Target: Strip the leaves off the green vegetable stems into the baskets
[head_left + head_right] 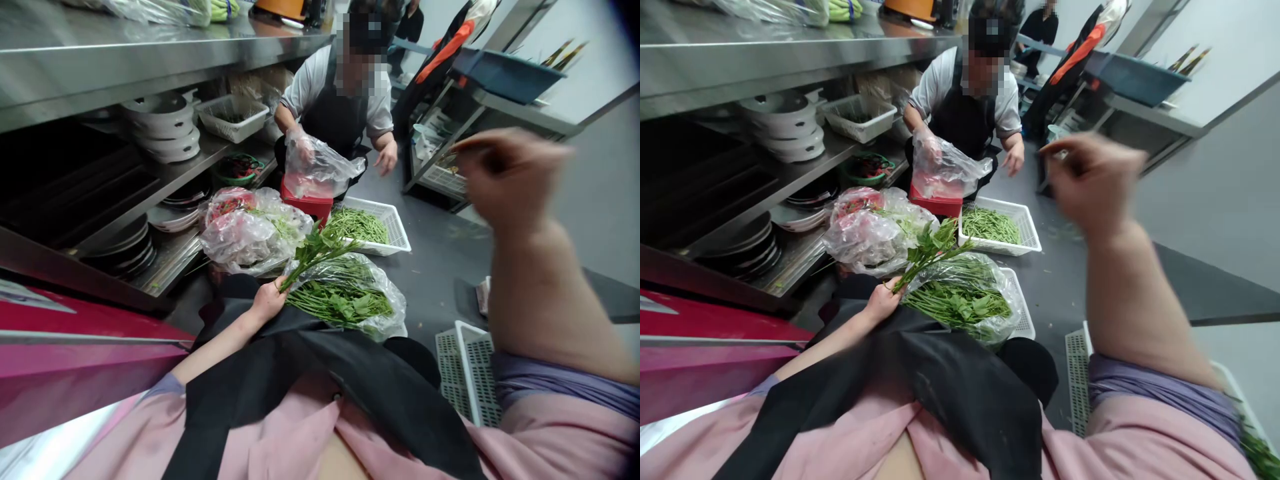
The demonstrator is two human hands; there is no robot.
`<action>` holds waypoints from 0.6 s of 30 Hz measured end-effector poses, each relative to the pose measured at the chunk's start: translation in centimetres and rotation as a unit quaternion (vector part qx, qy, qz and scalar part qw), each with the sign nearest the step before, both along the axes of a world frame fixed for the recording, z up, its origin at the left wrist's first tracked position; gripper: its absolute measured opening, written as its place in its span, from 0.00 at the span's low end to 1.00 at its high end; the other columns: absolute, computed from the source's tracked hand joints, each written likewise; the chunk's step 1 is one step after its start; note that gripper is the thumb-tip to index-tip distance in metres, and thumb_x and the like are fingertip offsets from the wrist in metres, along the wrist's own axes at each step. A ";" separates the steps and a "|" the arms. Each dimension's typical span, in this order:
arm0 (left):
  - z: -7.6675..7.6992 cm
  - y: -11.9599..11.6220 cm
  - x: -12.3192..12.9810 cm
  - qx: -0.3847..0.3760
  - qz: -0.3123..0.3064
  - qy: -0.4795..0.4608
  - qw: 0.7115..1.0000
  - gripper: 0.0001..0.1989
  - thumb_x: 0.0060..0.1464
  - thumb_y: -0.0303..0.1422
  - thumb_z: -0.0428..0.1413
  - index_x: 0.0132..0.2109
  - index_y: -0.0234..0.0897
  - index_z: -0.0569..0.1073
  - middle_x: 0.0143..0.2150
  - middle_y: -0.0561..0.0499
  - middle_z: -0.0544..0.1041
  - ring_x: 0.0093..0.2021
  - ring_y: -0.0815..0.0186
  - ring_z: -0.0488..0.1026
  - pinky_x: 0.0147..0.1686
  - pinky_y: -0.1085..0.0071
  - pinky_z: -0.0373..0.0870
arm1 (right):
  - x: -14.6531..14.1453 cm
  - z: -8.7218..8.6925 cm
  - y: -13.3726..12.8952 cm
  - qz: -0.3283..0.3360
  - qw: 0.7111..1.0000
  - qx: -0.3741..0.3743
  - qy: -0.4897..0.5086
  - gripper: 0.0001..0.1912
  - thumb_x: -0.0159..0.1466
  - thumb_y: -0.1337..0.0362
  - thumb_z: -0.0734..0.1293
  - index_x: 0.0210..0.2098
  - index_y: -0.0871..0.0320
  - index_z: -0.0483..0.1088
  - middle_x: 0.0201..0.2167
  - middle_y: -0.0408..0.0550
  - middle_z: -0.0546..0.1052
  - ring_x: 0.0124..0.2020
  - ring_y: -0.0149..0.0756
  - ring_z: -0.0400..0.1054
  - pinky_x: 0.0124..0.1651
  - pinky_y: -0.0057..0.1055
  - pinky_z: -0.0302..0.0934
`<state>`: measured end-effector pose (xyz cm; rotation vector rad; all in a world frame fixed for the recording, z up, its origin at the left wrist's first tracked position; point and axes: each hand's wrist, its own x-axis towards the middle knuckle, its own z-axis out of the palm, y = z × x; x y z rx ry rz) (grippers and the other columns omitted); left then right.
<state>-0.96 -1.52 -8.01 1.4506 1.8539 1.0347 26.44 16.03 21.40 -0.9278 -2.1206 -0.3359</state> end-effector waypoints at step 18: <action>-0.8 0.1 0.0 -0.016 -0.052 0.096 0.994 0.19 0.52 0.28 0.56 0.52 0.38 0.74 0.46 0.43 0.80 0.46 0.57 0.78 0.47 0.68 0.71 | -7.6 -8.3 -0.4 0.142 0.895 -0.246 -0.344 0.18 0.57 0.66 0.66 0.46 0.47 0.77 0.39 0.40 0.80 0.35 0.33 0.72 0.37 0.28 0.62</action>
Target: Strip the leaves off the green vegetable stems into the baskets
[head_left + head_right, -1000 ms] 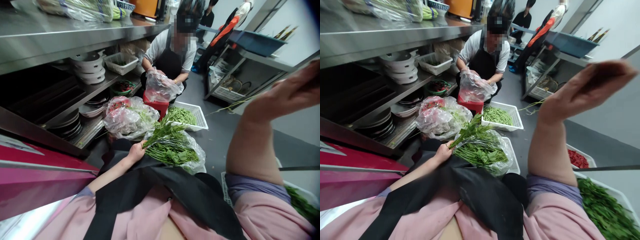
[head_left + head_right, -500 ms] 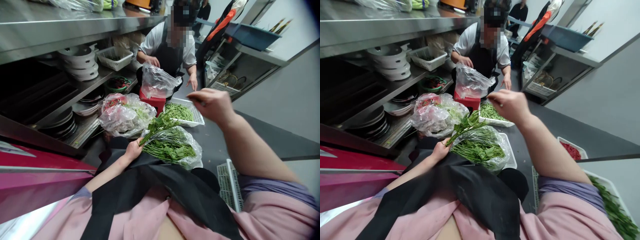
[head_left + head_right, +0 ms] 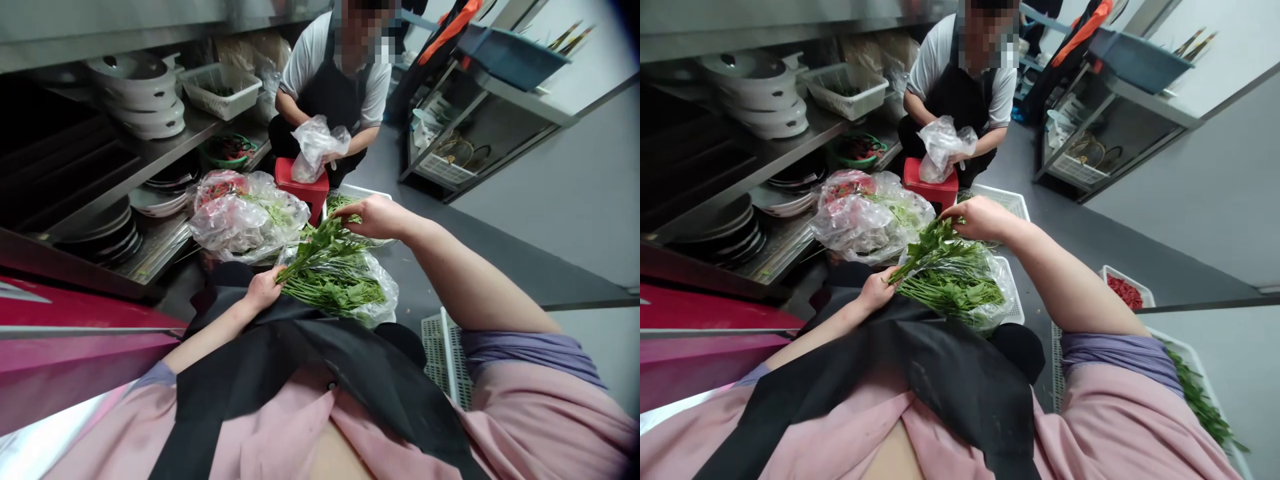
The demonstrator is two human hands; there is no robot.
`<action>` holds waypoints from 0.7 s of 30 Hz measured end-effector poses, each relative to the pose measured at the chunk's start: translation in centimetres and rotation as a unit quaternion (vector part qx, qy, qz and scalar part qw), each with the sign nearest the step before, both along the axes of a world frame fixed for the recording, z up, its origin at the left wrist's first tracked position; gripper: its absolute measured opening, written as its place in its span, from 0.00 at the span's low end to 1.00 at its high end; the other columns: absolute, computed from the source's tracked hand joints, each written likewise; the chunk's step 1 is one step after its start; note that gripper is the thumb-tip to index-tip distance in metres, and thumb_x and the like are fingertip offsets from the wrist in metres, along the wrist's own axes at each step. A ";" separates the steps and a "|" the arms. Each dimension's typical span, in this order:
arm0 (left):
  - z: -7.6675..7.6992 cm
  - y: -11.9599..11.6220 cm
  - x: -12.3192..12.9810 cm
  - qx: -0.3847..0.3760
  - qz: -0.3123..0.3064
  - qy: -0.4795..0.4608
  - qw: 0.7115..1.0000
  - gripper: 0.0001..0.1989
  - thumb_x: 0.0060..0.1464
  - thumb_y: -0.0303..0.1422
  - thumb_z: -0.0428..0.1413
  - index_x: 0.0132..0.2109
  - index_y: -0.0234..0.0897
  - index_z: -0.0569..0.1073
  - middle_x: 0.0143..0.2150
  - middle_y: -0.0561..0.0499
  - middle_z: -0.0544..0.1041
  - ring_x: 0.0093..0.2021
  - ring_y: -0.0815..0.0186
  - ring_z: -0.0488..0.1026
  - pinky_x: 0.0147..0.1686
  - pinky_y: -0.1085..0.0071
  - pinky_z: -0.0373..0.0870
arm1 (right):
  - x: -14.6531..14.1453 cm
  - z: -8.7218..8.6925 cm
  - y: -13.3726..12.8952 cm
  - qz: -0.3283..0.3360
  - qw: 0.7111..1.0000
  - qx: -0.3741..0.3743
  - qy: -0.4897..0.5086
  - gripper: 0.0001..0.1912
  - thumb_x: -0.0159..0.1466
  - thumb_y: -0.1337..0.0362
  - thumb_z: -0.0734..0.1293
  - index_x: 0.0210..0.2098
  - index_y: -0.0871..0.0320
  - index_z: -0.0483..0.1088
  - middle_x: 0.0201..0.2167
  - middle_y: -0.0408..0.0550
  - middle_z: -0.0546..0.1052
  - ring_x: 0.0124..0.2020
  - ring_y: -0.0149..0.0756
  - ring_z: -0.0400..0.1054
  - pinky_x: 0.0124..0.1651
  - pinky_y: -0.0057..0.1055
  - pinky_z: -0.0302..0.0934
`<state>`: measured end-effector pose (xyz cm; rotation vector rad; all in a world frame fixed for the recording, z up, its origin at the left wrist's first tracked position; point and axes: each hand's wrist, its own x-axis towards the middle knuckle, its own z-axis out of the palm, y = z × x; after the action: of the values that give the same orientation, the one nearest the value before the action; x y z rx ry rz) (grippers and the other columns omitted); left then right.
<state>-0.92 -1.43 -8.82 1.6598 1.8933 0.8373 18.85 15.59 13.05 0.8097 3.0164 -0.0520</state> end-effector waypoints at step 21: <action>-0.4 0.1 0.1 0.051 0.011 -0.093 0.994 0.15 0.57 0.38 0.53 0.47 0.36 0.76 0.33 0.50 0.81 0.35 0.63 0.78 0.34 0.72 0.70 | -1.4 -0.1 -1.6 0.004 0.994 -0.108 -0.030 0.15 0.54 0.69 0.68 0.42 0.57 0.73 0.38 0.46 0.77 0.37 0.33 0.69 0.39 0.28 0.59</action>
<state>-0.79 -1.29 -9.20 1.5616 1.7715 1.0746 17.43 13.96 12.91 0.7645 2.8909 -0.3424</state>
